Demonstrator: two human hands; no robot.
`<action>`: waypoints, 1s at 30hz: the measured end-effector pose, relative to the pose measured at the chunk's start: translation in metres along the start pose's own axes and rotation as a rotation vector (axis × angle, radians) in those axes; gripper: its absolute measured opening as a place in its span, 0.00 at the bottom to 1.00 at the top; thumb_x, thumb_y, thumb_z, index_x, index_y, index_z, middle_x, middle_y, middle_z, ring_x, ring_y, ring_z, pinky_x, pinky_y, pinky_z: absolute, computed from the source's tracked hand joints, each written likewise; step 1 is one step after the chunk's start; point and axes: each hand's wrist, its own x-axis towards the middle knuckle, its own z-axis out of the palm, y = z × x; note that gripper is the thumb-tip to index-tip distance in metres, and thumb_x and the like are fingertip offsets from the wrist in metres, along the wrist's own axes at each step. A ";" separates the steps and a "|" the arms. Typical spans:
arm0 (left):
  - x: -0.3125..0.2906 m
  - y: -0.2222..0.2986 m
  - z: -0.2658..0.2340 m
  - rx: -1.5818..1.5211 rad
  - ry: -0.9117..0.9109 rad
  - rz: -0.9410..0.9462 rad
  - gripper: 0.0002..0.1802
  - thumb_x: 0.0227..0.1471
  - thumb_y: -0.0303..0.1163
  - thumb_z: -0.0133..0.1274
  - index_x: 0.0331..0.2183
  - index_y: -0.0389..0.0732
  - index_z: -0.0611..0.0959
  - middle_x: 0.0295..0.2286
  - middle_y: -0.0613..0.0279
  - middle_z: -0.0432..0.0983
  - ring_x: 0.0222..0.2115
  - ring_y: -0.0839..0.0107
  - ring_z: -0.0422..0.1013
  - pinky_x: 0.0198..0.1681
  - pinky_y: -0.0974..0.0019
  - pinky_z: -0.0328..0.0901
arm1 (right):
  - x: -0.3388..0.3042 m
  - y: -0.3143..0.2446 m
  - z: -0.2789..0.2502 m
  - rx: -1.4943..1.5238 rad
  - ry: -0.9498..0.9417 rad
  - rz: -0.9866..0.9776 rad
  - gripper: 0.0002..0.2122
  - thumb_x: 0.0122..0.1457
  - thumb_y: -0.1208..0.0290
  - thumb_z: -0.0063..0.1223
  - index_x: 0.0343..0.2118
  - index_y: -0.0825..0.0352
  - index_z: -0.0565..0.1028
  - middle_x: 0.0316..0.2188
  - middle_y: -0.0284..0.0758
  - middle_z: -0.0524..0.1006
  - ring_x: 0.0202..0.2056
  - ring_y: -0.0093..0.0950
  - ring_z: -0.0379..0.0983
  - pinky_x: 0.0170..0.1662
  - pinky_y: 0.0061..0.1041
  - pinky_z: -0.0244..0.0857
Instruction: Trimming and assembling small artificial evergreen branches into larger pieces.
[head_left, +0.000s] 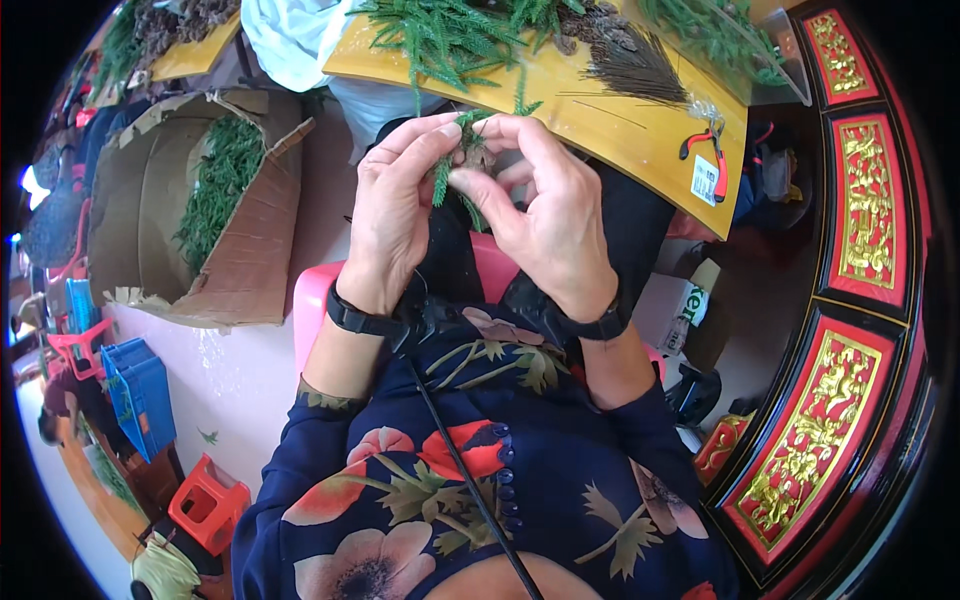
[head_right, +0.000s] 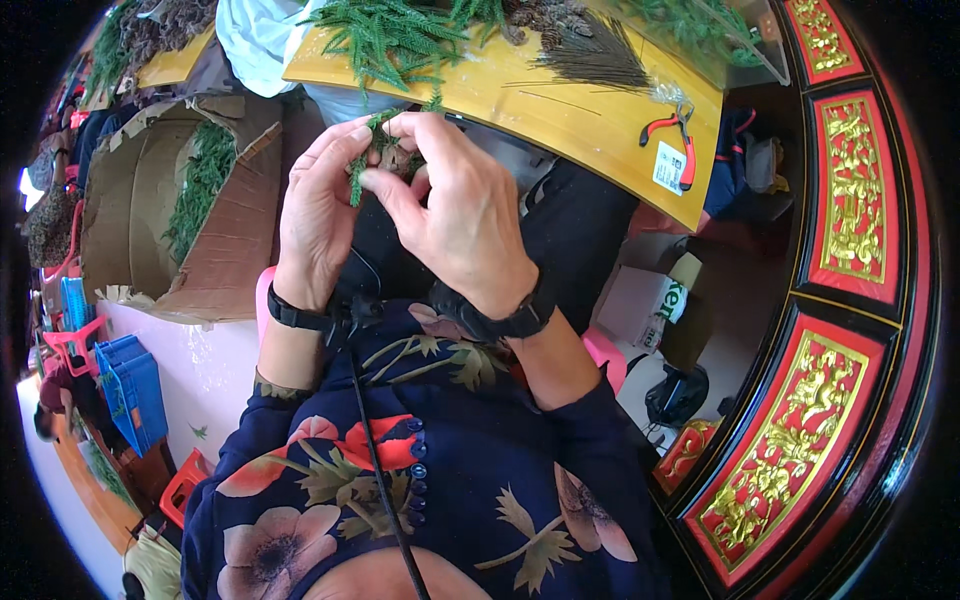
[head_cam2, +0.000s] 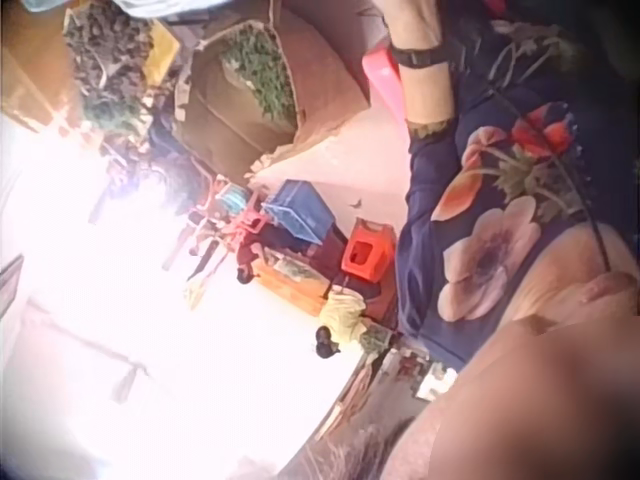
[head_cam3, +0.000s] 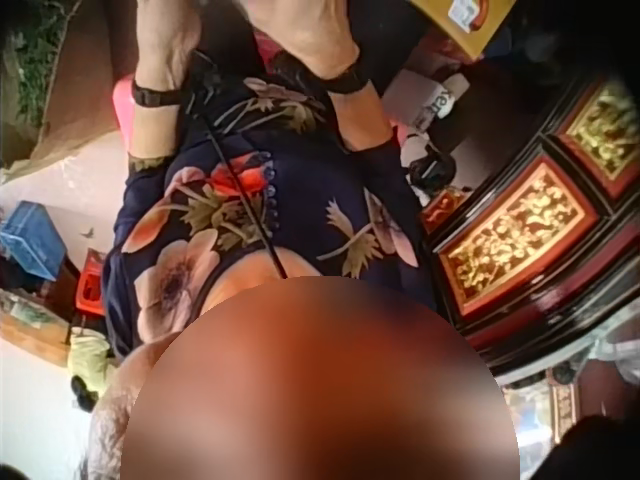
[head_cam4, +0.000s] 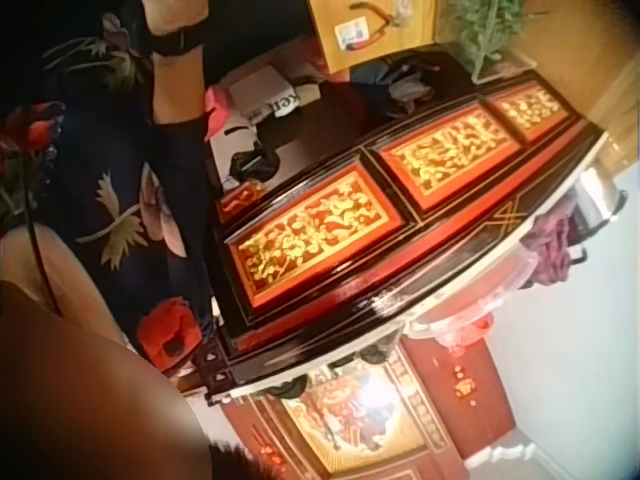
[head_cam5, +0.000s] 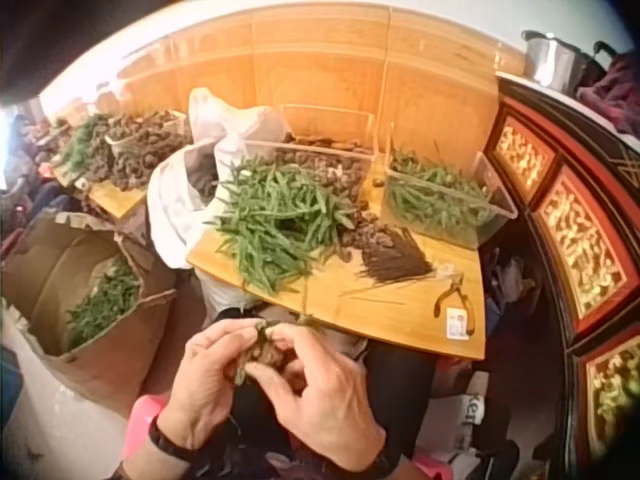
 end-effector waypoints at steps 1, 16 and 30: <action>0.001 0.001 0.001 -0.048 0.004 -0.022 0.10 0.51 0.27 0.54 0.37 0.35 0.81 0.25 0.70 0.75 0.22 0.85 0.64 0.24 0.81 0.57 | 0.000 -0.002 0.001 0.148 -0.037 0.117 0.08 0.48 0.80 0.59 0.32 0.69 0.75 0.25 0.37 0.77 0.22 0.32 0.75 0.26 0.24 0.67; 0.015 0.008 -0.008 -0.017 -0.038 -0.124 0.10 0.53 0.29 0.54 0.37 0.38 0.83 0.24 0.74 0.74 0.21 0.88 0.61 0.22 0.82 0.52 | 0.018 0.014 0.012 -0.329 0.012 -0.397 0.12 0.45 0.87 0.56 0.34 0.69 0.73 0.27 0.39 0.74 0.32 0.36 0.74 0.34 0.29 0.69; 0.013 -0.003 0.002 0.424 0.036 0.297 0.07 0.49 0.23 0.57 0.33 0.31 0.83 0.24 0.68 0.75 0.25 0.83 0.68 0.30 0.79 0.63 | 0.024 0.020 0.006 0.034 -0.039 -0.182 0.09 0.49 0.83 0.58 0.30 0.68 0.70 0.23 0.34 0.74 0.21 0.27 0.72 0.25 0.23 0.65</action>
